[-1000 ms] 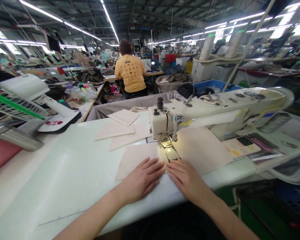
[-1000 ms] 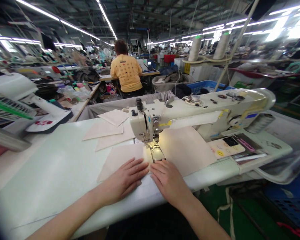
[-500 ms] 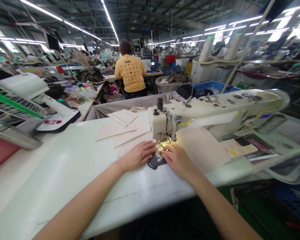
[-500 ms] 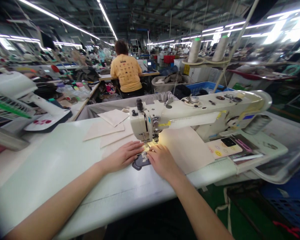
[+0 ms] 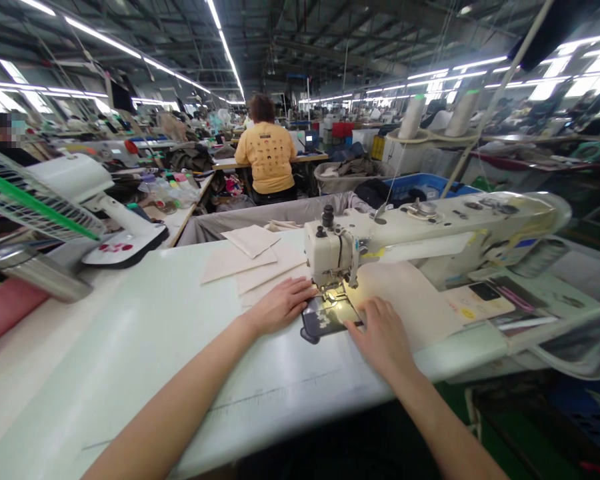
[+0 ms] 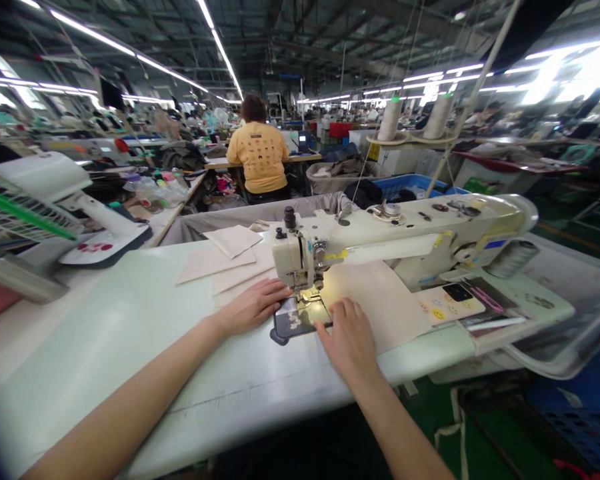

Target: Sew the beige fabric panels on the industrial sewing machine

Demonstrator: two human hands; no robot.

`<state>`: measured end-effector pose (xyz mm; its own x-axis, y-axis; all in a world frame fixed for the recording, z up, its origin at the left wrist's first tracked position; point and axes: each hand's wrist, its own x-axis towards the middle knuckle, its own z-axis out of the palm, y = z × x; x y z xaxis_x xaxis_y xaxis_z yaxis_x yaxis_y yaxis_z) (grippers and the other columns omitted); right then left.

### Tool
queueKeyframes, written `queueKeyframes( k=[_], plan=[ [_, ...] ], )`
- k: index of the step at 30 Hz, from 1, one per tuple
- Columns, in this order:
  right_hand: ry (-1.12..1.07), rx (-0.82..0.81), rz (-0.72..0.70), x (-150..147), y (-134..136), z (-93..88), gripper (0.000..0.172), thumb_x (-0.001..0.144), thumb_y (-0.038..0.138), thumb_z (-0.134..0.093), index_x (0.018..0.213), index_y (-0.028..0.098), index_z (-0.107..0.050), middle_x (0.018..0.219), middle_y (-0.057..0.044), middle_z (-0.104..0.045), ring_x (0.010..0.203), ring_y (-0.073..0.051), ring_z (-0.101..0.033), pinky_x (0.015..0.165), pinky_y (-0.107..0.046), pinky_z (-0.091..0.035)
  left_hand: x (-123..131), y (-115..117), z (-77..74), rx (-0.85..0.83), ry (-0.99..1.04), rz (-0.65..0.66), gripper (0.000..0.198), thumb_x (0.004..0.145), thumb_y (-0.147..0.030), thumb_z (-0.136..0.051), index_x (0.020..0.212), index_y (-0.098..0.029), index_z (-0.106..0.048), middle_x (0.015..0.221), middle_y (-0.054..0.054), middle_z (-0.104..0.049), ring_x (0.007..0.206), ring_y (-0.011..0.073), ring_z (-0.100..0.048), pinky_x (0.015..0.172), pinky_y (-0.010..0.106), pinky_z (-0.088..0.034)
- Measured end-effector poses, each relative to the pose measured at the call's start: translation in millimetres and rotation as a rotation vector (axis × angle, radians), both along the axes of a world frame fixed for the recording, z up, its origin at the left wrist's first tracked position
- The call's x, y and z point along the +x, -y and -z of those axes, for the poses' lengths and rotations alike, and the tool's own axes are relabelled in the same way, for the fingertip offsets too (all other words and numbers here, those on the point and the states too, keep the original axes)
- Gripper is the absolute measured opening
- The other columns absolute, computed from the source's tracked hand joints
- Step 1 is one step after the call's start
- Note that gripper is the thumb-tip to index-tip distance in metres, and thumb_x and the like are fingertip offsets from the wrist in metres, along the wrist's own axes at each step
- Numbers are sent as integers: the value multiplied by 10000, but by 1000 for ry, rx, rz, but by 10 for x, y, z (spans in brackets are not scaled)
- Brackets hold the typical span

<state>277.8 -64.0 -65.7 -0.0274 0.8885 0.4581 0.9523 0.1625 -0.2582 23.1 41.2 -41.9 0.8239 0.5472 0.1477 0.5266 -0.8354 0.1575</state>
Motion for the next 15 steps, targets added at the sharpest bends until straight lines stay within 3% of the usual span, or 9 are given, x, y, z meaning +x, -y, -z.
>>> queueKeyframes(
  k=[6,9,12,15],
  plan=[
    [109,-7,9,20,-58,0,148,919,185,-596,799,221,-517,871,-70,-602,865,-261,-573,774,-376,-442,182,455,181,72,-77,-347,550,1040,-440,-409,1533,-196,-391,1602,132,-364,1477,358,-322,1172,583,-300],
    [100,-13,-12,77,-79,-12,133,910,181,-610,812,211,-525,897,-76,-602,876,-258,-582,775,-368,-451,227,595,220,63,-120,-416,603,1032,-498,-403,1542,-177,-377,1608,142,-351,1478,371,-317,1166,591,-302],
    [115,-18,-60,137,-76,-33,123,899,172,-619,817,208,-535,888,-70,-614,869,-257,-587,784,-367,-453,182,498,192,39,-134,-448,634,1022,-551,-396,1545,-192,-375,1610,135,-348,1483,368,-310,1165,614,-281],
    [169,17,-105,160,-60,-38,165,909,141,-572,775,224,-524,808,-51,-612,825,-251,-587,783,-369,-448,69,186,147,-7,-122,-494,672,1005,-580,-421,1541,-177,-381,1611,151,-336,1492,383,-284,1167,633,-254]
  ],
)
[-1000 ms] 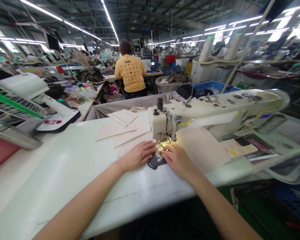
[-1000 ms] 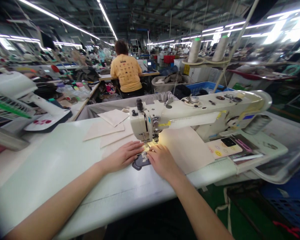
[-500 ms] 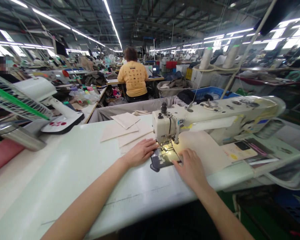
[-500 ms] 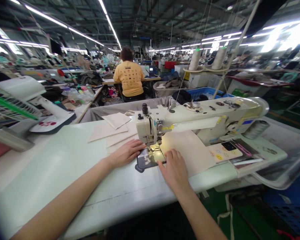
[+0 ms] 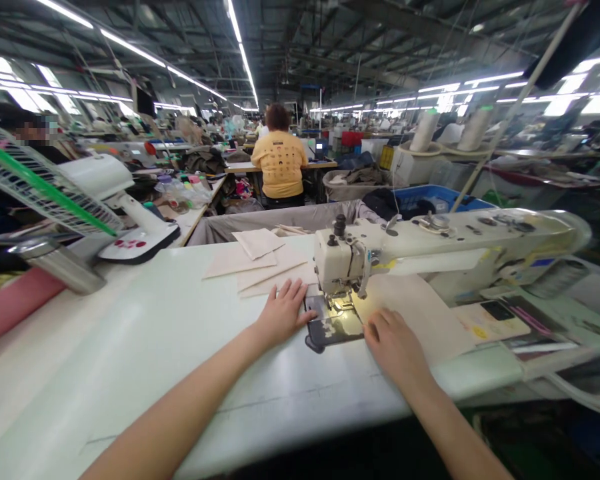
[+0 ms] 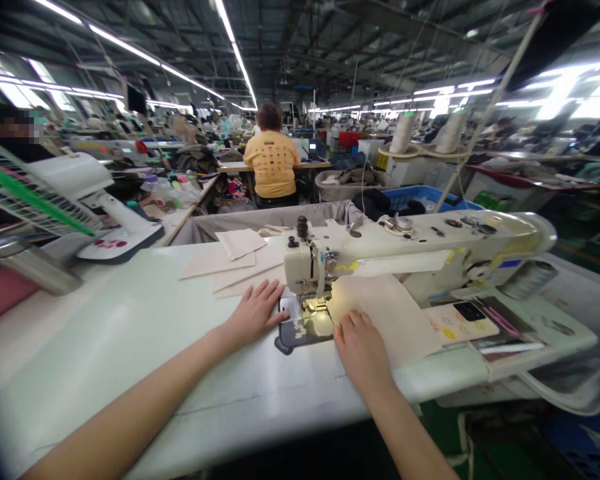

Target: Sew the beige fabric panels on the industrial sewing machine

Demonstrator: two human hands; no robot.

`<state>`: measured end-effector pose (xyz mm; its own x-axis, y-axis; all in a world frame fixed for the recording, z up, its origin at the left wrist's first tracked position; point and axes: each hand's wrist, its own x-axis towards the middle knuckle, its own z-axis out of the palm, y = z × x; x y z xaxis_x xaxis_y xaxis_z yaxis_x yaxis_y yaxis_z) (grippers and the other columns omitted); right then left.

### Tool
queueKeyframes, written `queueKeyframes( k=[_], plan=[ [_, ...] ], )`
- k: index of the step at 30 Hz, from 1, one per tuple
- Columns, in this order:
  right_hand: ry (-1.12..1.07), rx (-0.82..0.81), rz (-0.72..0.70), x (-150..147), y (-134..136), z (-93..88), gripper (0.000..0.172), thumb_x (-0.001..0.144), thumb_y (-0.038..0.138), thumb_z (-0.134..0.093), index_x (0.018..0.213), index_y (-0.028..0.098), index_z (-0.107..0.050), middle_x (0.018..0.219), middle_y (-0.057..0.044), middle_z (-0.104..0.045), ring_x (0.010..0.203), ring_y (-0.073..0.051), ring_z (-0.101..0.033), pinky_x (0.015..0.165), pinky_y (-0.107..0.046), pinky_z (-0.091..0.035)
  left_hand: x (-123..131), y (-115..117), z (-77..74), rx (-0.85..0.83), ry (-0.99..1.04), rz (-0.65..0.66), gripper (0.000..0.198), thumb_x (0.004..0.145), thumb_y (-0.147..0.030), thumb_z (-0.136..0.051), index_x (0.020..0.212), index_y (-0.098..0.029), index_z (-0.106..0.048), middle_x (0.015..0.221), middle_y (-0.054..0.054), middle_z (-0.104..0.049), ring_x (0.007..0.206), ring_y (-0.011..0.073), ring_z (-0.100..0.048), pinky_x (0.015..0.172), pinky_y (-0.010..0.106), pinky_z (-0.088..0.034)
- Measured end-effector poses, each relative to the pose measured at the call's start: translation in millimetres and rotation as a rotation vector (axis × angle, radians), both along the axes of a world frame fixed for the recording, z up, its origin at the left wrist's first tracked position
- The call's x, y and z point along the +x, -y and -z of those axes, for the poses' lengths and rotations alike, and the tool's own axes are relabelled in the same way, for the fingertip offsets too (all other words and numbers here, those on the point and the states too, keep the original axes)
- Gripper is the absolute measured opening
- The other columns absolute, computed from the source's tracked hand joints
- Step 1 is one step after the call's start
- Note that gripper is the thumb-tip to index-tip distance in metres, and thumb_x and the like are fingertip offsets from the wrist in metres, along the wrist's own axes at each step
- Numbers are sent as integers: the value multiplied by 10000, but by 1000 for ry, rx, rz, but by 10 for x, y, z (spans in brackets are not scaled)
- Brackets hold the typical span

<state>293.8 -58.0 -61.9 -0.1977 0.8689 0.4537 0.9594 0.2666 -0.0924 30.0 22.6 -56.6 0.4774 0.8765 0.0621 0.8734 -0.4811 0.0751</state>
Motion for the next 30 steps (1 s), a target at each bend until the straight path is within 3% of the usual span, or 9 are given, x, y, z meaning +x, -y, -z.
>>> queueKeyframes(
  k=[4,7,11,14,17,21,30],
  plan=[
    [57,75,20,-24,9,60,196,954,237,-544,760,232,-514,771,-48,-597,794,-249,-592,732,-359,-444,-177,-466,-70,0,26,-16,569,1017,-517,-438,1504,-224,-443,1590,116,-394,1479,329,-336,1186,562,-272],
    [91,110,88,-55,-26,131,257,987,378,-519,778,229,-510,800,-62,-596,788,-251,-589,682,-348,-439,-219,-575,-120,44,32,-36,479,1017,-439,-466,1444,-226,-512,1569,108,-430,1473,314,-350,1190,544,-276],
    [120,143,100,-81,-98,163,260,1014,344,-453,790,226,-511,793,-64,-591,774,-248,-587,672,-345,-434,-77,-217,-91,113,46,-21,390,1005,-285,-472,1372,-199,-572,1578,119,-409,1500,315,-287,1223,552,-201],
    [126,148,65,-64,-129,125,255,998,265,-462,748,239,-505,757,-60,-591,755,-250,-582,660,-349,-421,26,209,-4,105,134,130,401,1002,-268,-473,1395,-239,-549,1521,87,-492,1464,290,-367,1205,560,-275],
    [61,99,18,-18,-136,69,270,991,226,-493,724,241,-527,747,-50,-609,769,-247,-596,682,-352,-423,24,469,47,65,205,163,411,1003,-243,-460,1406,-220,-538,1485,99,-531,1384,268,-482,1177,526,-358],
    [-48,18,29,25,-121,15,236,988,238,-560,753,226,-581,806,-38,-641,821,-230,-614,720,-337,-431,-10,474,35,65,231,160,401,998,-224,-459,1385,-199,-562,1466,118,-543,1347,287,-517,1163,540,-381],
    [-27,9,81,-62,-91,-4,179,962,257,-630,790,205,-631,843,-50,-658,837,-237,-597,743,-344,-426,-9,411,31,82,235,171,388,1006,-233,-444,1366,-192,-584,1444,124,-558,1320,287,-539,1157,542,-391]
  ],
)
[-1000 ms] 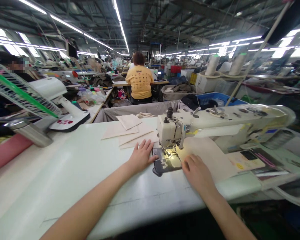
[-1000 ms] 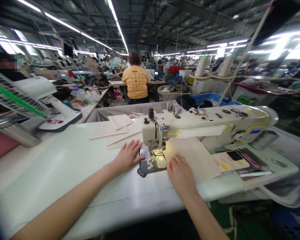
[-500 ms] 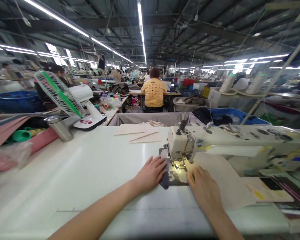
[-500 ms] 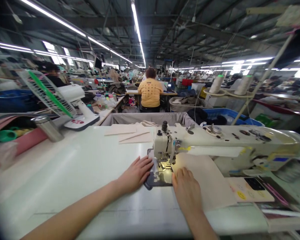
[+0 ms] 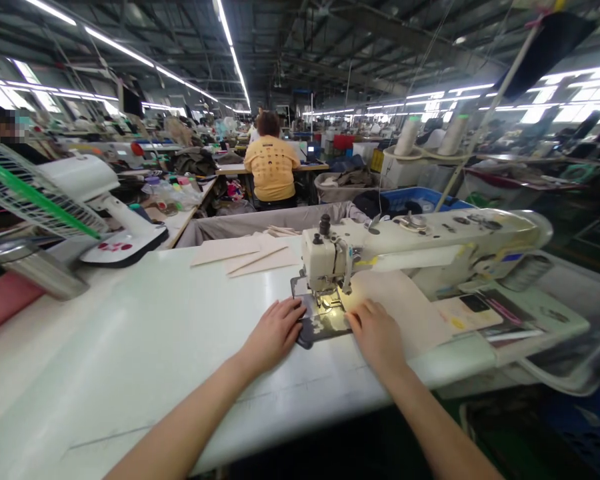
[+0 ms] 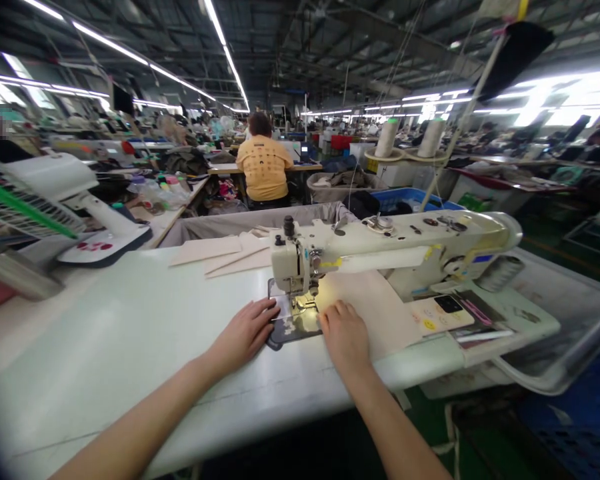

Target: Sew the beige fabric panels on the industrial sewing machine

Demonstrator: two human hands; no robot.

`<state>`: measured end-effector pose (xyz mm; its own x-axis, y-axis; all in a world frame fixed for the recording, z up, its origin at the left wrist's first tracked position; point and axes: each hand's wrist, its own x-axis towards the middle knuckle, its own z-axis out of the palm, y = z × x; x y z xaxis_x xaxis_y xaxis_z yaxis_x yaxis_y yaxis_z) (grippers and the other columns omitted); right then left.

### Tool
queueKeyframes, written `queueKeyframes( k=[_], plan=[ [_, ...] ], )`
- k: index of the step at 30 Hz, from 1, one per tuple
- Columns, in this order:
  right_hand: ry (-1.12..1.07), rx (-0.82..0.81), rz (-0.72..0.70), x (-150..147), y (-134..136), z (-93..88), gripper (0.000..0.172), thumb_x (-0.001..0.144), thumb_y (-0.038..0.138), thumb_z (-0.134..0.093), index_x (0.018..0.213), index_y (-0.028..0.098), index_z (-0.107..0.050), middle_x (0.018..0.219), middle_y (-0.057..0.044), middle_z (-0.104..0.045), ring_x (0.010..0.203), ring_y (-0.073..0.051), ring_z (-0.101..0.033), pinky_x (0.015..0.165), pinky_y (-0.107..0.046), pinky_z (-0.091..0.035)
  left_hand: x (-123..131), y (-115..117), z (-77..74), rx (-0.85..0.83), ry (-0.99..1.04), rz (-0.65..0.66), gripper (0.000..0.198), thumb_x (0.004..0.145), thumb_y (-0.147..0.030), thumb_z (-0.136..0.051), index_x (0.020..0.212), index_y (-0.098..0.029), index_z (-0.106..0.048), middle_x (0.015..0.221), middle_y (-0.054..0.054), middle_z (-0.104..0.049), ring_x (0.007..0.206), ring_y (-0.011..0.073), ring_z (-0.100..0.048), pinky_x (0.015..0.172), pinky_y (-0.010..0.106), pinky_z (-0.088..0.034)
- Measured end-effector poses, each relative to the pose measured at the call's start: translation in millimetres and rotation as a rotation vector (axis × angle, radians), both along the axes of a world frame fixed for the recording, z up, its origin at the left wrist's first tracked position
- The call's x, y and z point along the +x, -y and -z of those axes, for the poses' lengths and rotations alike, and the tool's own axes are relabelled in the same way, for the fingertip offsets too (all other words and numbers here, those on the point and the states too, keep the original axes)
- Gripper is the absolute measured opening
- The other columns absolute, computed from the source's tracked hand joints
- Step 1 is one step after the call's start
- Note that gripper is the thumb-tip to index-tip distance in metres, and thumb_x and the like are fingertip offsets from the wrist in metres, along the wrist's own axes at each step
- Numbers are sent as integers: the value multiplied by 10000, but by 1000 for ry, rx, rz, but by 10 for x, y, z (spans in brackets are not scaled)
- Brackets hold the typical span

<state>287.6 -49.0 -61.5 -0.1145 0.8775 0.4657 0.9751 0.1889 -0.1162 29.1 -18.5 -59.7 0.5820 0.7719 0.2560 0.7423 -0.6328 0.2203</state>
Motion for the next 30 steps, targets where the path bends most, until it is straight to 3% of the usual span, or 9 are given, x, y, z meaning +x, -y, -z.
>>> queueKeyframes(
  k=[9,14,16,19,21,26,30],
  plan=[
    [-24,5,12,-21,-21,-8,224,986,209,-558,764,210,-593,829,-62,-650,829,-244,-607,727,-346,-433,-3,-5,0,-4,25,5,386,1008,-245,-444,1365,-206,-586,1442,122,-561,1309,286,-549,1148,550,-399],
    [-160,2,7,38,-105,38,285,1005,218,-463,731,230,-536,782,-49,-628,784,-224,-615,705,-330,-451,-12,-5,-2,-9,16,11,391,1011,-250,-440,1370,-195,-583,1449,127,-554,1321,292,-539,1153,550,-392],
    [-203,-16,-44,101,-92,12,236,983,241,-495,755,226,-555,811,-45,-645,794,-213,-624,723,-321,-470,-15,-9,2,-3,20,14,392,1009,-252,-442,1371,-201,-582,1446,126,-557,1318,293,-541,1149,549,-396],
    [-233,-69,-90,225,35,-57,89,895,290,-627,915,203,-621,996,-77,-687,962,-245,-642,837,-350,-496,-15,-17,5,1,25,19,390,1010,-262,-441,1369,-210,-584,1436,121,-565,1310,290,-547,1144,543,-404],
    [-236,-137,-69,320,175,-92,180,831,283,-692,976,198,-629,1075,-88,-681,1040,-269,-630,888,-377,-498,-12,-24,4,2,21,24,389,1011,-264,-436,1367,-208,-583,1432,121,-568,1306,289,-549,1145,539,-404],
    [-316,-285,-181,563,481,-128,130,789,183,-674,899,222,-616,1089,-63,-658,1063,-246,-616,939,-385,-494,-7,-55,3,19,24,54,390,1015,-289,-419,1352,-202,-595,1425,128,-569,1302,297,-548,1136,535,-412],
    [-348,-348,-288,655,528,-207,119,819,121,-580,856,226,-622,1099,-54,-655,1019,-213,-625,885,-348,-507,-7,-78,9,24,29,61,401,1022,-316,-400,1351,-202,-600,1427,128,-568,1299,298,-550,1135,526,-417]
  ],
)
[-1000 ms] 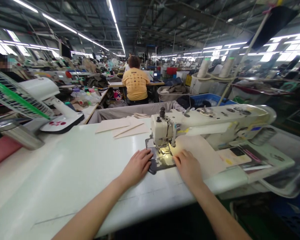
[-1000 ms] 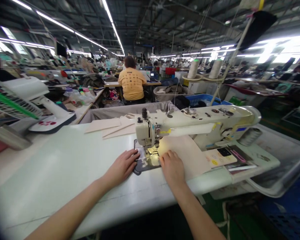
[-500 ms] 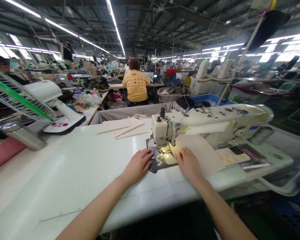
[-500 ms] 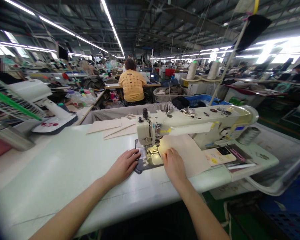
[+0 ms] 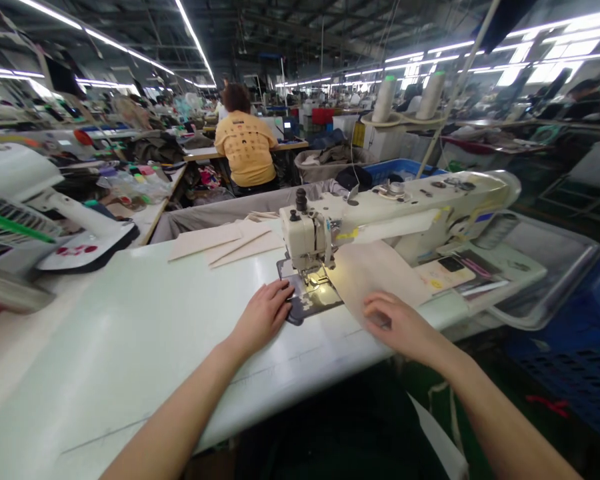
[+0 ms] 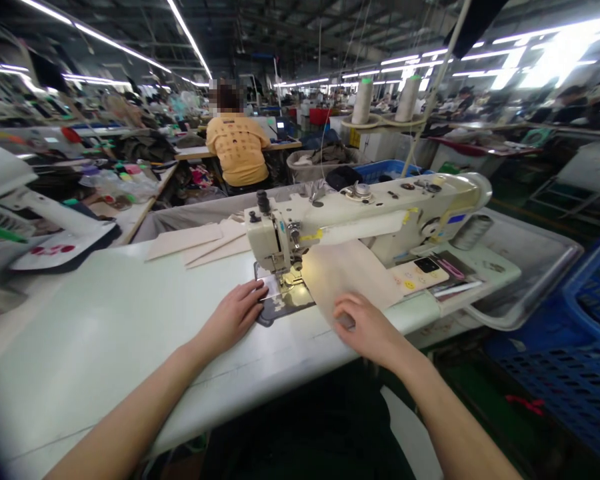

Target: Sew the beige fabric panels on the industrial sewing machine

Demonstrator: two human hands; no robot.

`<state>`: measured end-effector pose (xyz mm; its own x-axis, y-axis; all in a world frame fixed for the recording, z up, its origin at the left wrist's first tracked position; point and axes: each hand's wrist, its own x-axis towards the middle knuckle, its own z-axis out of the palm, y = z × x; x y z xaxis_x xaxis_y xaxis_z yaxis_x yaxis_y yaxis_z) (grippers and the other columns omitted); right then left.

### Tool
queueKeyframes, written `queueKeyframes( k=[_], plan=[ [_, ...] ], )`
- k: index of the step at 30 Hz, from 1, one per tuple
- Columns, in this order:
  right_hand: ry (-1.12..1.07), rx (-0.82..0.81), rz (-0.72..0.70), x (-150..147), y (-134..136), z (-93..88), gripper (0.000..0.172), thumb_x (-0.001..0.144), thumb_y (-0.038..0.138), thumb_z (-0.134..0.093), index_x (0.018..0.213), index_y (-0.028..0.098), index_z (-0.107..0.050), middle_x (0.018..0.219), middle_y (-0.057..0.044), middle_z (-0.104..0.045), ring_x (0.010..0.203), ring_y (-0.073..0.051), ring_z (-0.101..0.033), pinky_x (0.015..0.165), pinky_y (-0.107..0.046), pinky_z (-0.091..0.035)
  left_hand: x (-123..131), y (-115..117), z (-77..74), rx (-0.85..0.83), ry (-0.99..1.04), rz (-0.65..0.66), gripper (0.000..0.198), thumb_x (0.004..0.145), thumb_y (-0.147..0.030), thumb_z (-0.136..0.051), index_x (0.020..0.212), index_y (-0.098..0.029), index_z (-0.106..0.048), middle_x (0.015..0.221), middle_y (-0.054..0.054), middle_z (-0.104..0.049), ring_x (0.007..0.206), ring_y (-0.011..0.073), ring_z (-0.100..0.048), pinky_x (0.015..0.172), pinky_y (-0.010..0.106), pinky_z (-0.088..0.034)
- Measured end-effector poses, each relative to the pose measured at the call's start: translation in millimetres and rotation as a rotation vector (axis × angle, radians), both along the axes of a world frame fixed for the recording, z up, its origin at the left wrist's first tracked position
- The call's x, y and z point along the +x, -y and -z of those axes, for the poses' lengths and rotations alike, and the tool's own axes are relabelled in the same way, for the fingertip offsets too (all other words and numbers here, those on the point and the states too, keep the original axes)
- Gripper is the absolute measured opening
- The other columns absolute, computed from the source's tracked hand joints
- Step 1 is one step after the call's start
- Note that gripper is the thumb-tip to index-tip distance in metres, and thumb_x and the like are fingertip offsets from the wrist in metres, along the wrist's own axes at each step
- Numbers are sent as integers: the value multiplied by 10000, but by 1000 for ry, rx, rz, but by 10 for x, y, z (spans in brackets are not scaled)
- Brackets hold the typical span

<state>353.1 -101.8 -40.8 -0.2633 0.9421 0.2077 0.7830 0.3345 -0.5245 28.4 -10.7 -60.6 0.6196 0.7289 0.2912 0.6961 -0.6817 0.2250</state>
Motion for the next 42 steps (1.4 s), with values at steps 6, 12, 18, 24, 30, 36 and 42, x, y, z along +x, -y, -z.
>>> queueKeyframes(
  k=[6,12,18,24,30,36,42],
  plan=[
    [433,34,-40,-241,-83,-115,198,781,24,-538,759,196,-634,866,-88,-655,912,-258,-588,777,-354,-483,-4,-5,-7,-2,1,3,409,1020,-333,-404,1351,-197,-602,1424,131,-569,1296,303,-553,1134,526,-419],
    [173,-44,49,-170,-147,-139,217,706,29,-542,607,219,-576,728,-6,-616,778,-192,-600,667,-288,-437,1,4,-19,2,3,2,397,1021,-310,-415,1348,-184,-603,1419,133,-573,1291,297,-555,1127,501,-434],
    [-218,-194,39,64,-221,1,111,696,153,-559,614,222,-592,731,22,-608,691,-159,-601,645,-268,-435,-6,-17,-24,18,-9,4,384,1022,-302,-421,1340,-193,-607,1414,127,-580,1283,293,-566,1123,500,-441],
    [4,133,300,-57,-108,-234,109,724,138,-496,682,235,-471,754,-18,-575,725,-196,-567,666,-300,-438,95,170,-127,175,-51,97,406,991,-163,-426,1372,-167,-564,1324,149,-652,1243,294,-613,1100,537,-459],
    [138,59,-181,-704,475,-617,191,681,49,-505,779,211,-529,810,-30,-604,726,-182,-556,679,-293,-427,588,526,-400,158,10,449,594,985,-192,-456,1550,-100,-294,1568,167,-412,1510,279,-277,1205,481,-341],
    [-32,-71,-353,-613,583,-498,296,889,73,-429,1070,189,-633,1069,-69,-703,976,-175,-671,865,-281,-524,229,765,-426,-54,-173,560,377,1046,-214,-395,1382,-161,-558,1430,111,-593,1364,253,-519,1149,380,-428],
    [211,164,-542,-301,546,23,886,745,-73,-421,1563,250,-324,1583,-41,-429,1477,-197,-348,1209,-400,-325,-491,1188,-401,-195,-198,395,592,977,-152,-464,1548,-276,-370,1573,61,-426,1447,253,-413,1190,412,-372]
  ],
)
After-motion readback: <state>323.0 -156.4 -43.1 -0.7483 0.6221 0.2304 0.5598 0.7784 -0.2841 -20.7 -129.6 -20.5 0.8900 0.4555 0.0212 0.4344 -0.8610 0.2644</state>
